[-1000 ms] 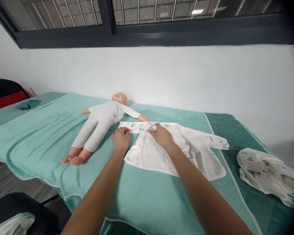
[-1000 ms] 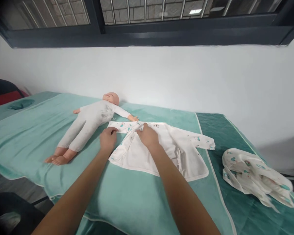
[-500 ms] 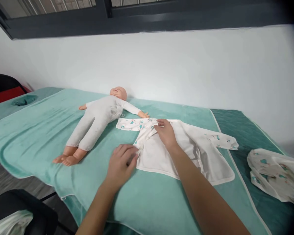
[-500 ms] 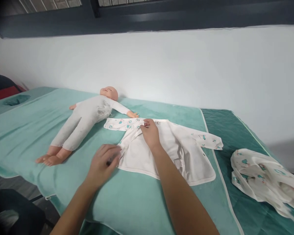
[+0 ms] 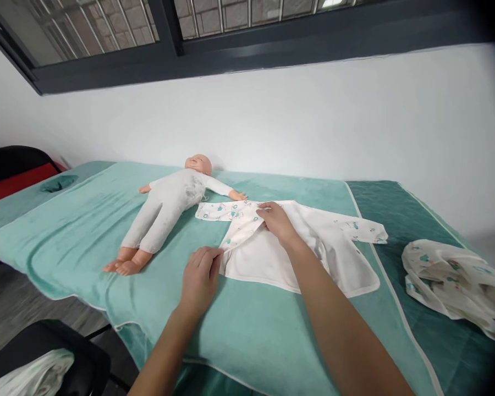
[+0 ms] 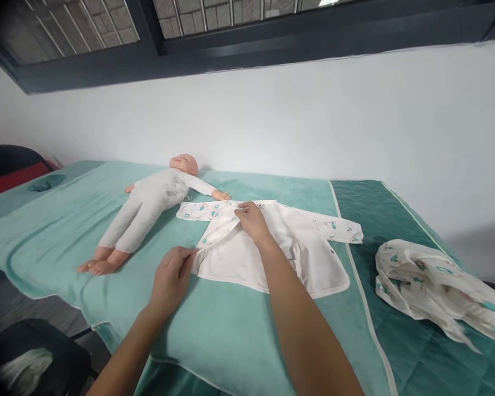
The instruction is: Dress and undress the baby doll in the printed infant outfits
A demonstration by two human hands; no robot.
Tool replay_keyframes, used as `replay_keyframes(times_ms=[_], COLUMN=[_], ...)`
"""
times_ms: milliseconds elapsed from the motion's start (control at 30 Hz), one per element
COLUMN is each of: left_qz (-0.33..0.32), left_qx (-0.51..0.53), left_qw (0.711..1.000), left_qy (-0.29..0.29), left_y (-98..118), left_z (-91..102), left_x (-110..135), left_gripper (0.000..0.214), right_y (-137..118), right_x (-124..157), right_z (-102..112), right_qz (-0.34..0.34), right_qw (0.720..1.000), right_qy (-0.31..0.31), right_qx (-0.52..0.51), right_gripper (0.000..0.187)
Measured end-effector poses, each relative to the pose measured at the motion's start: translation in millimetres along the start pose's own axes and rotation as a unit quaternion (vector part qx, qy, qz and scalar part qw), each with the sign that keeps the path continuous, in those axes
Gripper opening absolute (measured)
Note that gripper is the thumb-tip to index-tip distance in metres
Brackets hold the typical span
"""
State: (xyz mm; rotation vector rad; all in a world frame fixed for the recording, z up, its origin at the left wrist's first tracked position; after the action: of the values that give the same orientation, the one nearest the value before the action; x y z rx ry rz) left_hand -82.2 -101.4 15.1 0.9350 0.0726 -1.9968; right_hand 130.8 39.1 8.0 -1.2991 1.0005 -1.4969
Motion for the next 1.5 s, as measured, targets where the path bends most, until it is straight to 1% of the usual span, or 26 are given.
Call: replay_keyframes(times_ms=[67,133,200,300,400,467,500,567,600,633,667,700,767,800,833,867,900,967,1067,1133,1167,1267,1333,1400,1500], left_qz=[0.044,0.058,0.028,-0.051,-0.125,-0.140,-0.136,-0.108,-0.078,-0.032,0.026,0.091,0.205,0.235,0.244,0.238,0.222,0.176,0.102,0.055,0.033,-0.041,-0.086,-0.100,-0.079], left_qx=[0.052,0.083,0.085,0.045,-0.018,-0.034,-0.027,0.019,0.049,0.076,0.097,0.111,0.110,0.101,0.087,0.068,0.046,0.007,-0.015,-0.024,-0.031,-0.050,-0.061,-0.070,-0.079], left_qw=[0.997,0.994,0.995,0.997,0.992,0.989,0.990,0.994,0.996,0.996,0.993,0.984,0.951,0.934,0.925,0.924,0.930,0.949,0.978,0.990,0.993,0.994,0.992,0.992,0.994], left_qy=[0.028,0.043,0.039,0.027,-0.016,-0.037,-0.037,-0.017,0.000,0.023,0.057,0.101,0.205,0.249,0.279,0.292,0.290,0.261,0.181,0.126,0.108,0.086,0.062,0.037,0.018], left_y=[8,20,34,52,63,65,65,61,57,51,44,36,22,17,15,15,16,21,29,34,36,45,51,53,52], left_z=[1.4,-0.4,-6.0,-18.3,-32.0,-37.4,-37.9,-35.9,-33.9,-31.3,-28.0,-24.2,-16.0,-12.4,-9.7,-7.9,-7.0,-7.9,-14.5,-19.8,-21.7,-24.7,-27.4,-30.1,-32.6], left_x=[-1,-3,-6,-9,-9,-8,-7,-5,-4,-3,-1,1,7,10,12,12,11,8,2,-1,-2,-4,-4,-5,-5], left_gripper=[0.013,0.014,0.013,0.014,0.014,0.014,0.015,0.017,0.017,0.016,0.015,0.015,0.015,0.017,0.019,0.022,0.023,0.023,0.023,0.024,0.024,0.024,0.024,0.024,0.023], right_y=[-2,-1,3,9,11,11,10,9,7,6,4,1,-5,-8,-9,-9,-7,-3,3,5,6,8,11,16,24], right_x=[0,-2,-5,-11,-14,-13,-12,-11,-10,-9,-9,-9,-8,-8,-7,-6,-4,-2,3,8,11,25,39,57,84], right_z=[3,6,10,17,23,26,27,28,27,25,21,15,0,-7,-14,-20,-25,-30,-31,-30,-29,-27,-26,-23,-7], right_qz=[0.001,0.005,0.007,0.013,0.027,0.034,0.035,0.032,0.029,0.028,0.029,0.037,0.076,0.105,0.134,0.159,0.178,0.197,0.219,0.229,0.233,0.241,0.249,0.261,0.267], right_qw=[1.000,0.999,0.999,0.996,0.990,0.987,0.986,0.986,0.988,0.990,0.993,0.996,0.997,0.993,0.988,0.983,0.979,0.973,0.965,0.958,0.954,0.938,0.927,0.907,0.867], right_qy=[-0.002,0.006,0.030,0.084,0.126,0.140,0.144,0.141,0.130,0.115,0.094,0.065,-0.011,-0.046,-0.072,-0.088,-0.093,-0.082,-0.058,-0.030,-0.013,0.032,0.038,0.028,0.030], right_qx=[-0.021,-0.032,-0.028,0.005,0.049,0.070,0.076,0.080,0.077,0.071,0.063,0.050,0.021,0.017,0.021,0.032,0.048,0.084,0.130,0.168,0.188,0.246,0.279,0.330,0.421], right_gripper=[0.030,0.034,0.036,0.036,0.033,0.033,0.033,0.033,0.033,0.033,0.035,0.038,0.046,0.049,0.049,0.047,0.044,0.037,0.033,0.034,0.035,0.040,0.044,0.046,0.046])
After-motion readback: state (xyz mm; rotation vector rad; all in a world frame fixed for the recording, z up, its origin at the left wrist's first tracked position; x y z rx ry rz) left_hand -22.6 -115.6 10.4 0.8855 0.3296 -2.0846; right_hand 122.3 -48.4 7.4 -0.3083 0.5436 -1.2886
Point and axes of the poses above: each hand's wrist, its own x-axis away from the middle knuckle, its own z-axis out of the back of the hand, y = z × x, the point moved 4 cm from there along -x, towards the middle knuckle, and after that the axes turned 14 degrees about -z, right-handed, at the moved point
